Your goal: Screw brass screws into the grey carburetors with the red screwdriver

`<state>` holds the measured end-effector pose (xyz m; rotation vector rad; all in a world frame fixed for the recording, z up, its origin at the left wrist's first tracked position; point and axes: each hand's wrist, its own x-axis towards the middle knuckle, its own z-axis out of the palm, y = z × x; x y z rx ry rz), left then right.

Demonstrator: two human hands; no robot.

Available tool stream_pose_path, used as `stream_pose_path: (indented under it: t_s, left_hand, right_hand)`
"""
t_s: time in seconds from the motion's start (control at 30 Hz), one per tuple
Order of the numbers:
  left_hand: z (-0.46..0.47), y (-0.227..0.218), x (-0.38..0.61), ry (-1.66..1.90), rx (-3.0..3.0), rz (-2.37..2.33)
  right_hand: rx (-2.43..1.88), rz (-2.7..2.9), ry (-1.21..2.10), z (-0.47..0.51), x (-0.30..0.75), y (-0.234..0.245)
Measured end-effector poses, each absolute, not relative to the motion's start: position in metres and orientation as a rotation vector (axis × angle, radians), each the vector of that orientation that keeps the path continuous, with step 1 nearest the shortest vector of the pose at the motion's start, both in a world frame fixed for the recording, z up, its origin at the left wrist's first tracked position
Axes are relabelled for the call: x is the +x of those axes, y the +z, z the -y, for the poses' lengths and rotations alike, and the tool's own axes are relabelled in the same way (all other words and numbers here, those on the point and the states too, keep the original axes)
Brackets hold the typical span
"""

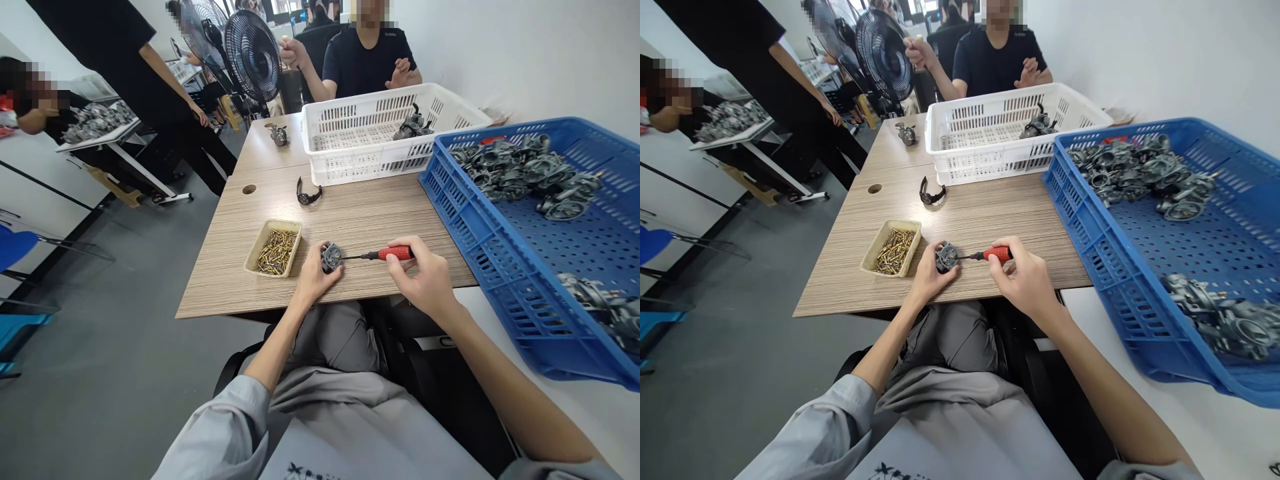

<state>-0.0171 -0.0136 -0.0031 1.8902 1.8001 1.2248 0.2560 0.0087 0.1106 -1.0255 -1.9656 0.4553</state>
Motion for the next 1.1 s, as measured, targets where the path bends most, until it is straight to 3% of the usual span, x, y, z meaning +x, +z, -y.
stream_pose_path:
  t_s: [1.1]
  left_hand:
    - [0.0139,-0.0024,-0.0177,1.222,1.867,-1.791]
  right_hand:
    - [-0.905,2.058,0.548,-0.0135,0.2608,0.1083]
